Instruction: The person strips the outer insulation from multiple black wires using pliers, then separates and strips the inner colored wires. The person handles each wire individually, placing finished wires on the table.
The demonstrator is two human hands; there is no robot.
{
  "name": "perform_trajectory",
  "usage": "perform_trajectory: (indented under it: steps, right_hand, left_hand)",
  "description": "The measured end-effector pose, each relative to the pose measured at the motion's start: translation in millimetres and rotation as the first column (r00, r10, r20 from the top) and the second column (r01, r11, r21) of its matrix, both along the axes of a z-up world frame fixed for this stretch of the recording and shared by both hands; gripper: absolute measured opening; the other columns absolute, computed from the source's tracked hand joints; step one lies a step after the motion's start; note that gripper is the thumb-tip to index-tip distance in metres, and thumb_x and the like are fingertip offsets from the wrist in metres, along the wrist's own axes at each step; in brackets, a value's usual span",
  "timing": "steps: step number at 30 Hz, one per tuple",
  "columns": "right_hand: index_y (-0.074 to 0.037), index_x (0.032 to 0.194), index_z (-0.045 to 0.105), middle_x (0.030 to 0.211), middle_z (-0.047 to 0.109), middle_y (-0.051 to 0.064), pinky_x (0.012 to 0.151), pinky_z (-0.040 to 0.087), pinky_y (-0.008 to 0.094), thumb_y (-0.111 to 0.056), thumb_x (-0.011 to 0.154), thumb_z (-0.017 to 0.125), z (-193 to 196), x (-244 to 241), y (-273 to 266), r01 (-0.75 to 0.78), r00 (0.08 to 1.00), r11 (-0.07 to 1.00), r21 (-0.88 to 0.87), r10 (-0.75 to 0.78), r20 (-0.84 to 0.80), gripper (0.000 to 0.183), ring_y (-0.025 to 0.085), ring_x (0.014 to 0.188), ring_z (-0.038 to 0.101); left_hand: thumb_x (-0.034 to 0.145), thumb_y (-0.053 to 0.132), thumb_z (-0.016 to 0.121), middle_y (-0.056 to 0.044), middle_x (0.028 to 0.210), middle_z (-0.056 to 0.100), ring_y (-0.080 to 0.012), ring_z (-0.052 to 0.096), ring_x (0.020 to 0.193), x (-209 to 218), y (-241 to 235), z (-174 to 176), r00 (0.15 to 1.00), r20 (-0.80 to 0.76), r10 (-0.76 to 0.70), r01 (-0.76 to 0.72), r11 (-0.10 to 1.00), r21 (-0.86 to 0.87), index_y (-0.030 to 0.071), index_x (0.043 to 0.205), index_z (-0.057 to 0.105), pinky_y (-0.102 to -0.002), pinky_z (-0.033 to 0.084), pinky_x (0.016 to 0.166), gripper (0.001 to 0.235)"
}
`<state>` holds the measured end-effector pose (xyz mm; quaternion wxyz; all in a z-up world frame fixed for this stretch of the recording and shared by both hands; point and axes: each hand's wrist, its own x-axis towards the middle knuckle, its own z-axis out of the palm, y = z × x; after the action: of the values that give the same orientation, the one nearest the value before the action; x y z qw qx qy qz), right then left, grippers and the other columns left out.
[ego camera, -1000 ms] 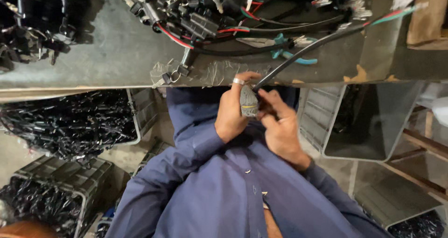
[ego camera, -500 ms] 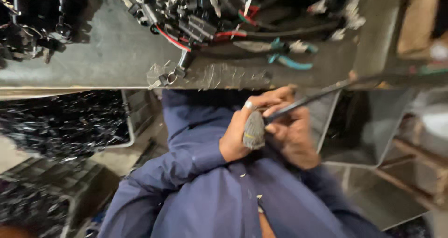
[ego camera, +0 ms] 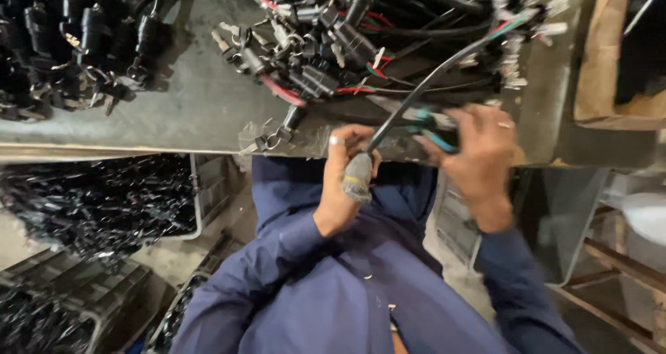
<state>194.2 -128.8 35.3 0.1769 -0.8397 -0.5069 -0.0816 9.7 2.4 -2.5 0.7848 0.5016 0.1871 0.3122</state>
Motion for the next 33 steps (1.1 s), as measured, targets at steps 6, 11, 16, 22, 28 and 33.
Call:
perform_trajectory:
  steps: [6,11,16,22,28,33]
  right_hand:
    - [-0.006,0.124,0.058,0.105,0.063,0.007,0.078,0.051,0.032,-0.029,0.095,0.075,29.1,-21.6,-73.7,0.335,0.625,0.941,0.04,-0.191,-0.757,0.04,0.019,0.089,0.061]
    - [-0.002,0.138,0.054,0.103,0.061,0.008,0.072,0.049,0.031,-0.002,0.096,0.066,-1.1,-81.4,-64.3,0.377,-0.191,0.924,0.066,0.147,-0.971,0.044,0.017,0.084,0.057]
    - [0.0,0.147,0.041,0.141,0.048,0.02,0.11,0.038,0.043,0.013,0.072,0.063,-15.7,-80.2,-47.6,-0.155,0.534,0.979,0.133,0.196,-0.823,0.079,0.037,0.134,0.046]
    - [-0.008,0.124,0.056,0.118,0.062,0.015,0.095,0.049,0.044,0.0,0.059,0.077,-6.9,-30.4,-20.8,-0.461,0.688,0.863,0.207,0.495,-0.531,0.068,0.038,0.111,0.061]
    - [-0.006,0.123,0.059,0.113,0.065,0.015,0.088,0.052,0.046,0.002,0.063,0.076,14.6,-22.8,-6.0,-0.553,0.695,0.825,0.118,0.534,-0.482,0.063,0.039,0.104,0.064]
    - [0.002,0.136,0.053,0.132,0.057,0.024,0.104,0.045,0.047,0.01,0.066,0.066,11.8,-47.5,-15.1,-0.384,0.748,0.923,-0.014,0.302,-0.591,0.072,0.043,0.123,0.054]
  left_hand:
    - [0.104,0.018,0.047,-0.006,0.084,0.059,-0.0048,0.04,0.051,-4.8,29.3,8.8,0.989,-0.038,-0.143,0.119,0.922,-0.368,0.007,0.132,0.044,-0.02,0.031,0.045,0.03]
    - [0.107,0.023,0.046,-0.005,0.077,0.055,-0.0059,0.04,0.053,3.2,29.1,15.9,0.942,-0.115,-0.314,0.262,0.906,-0.332,0.009,0.135,0.044,-0.02,0.03,0.045,0.031]
    - [0.112,0.021,0.043,0.0,0.093,0.056,-0.0063,0.051,0.078,-12.2,15.5,36.3,0.94,-0.039,-0.338,0.293,0.863,-0.412,0.007,0.139,0.049,-0.02,0.044,0.068,0.031]
    - [0.096,0.001,0.058,0.0,0.103,0.055,-0.0059,0.051,0.089,-42.9,-4.1,56.9,0.928,-0.164,-0.333,0.329,0.943,-0.056,0.009,0.142,0.047,-0.021,0.047,0.077,0.048]
    - [0.109,0.015,0.053,-0.001,0.091,0.058,-0.0047,0.052,0.072,-54.0,-4.6,44.8,0.927,0.035,-0.374,0.334,0.778,-0.533,0.005,0.141,0.054,-0.017,0.041,0.062,0.033]
    - [0.091,-0.001,0.058,-0.014,0.111,0.057,-0.0256,0.057,0.094,-48.2,15.2,20.3,0.93,-0.28,-0.237,0.323,0.891,0.319,0.001,0.139,0.047,-0.037,0.051,0.085,0.049]
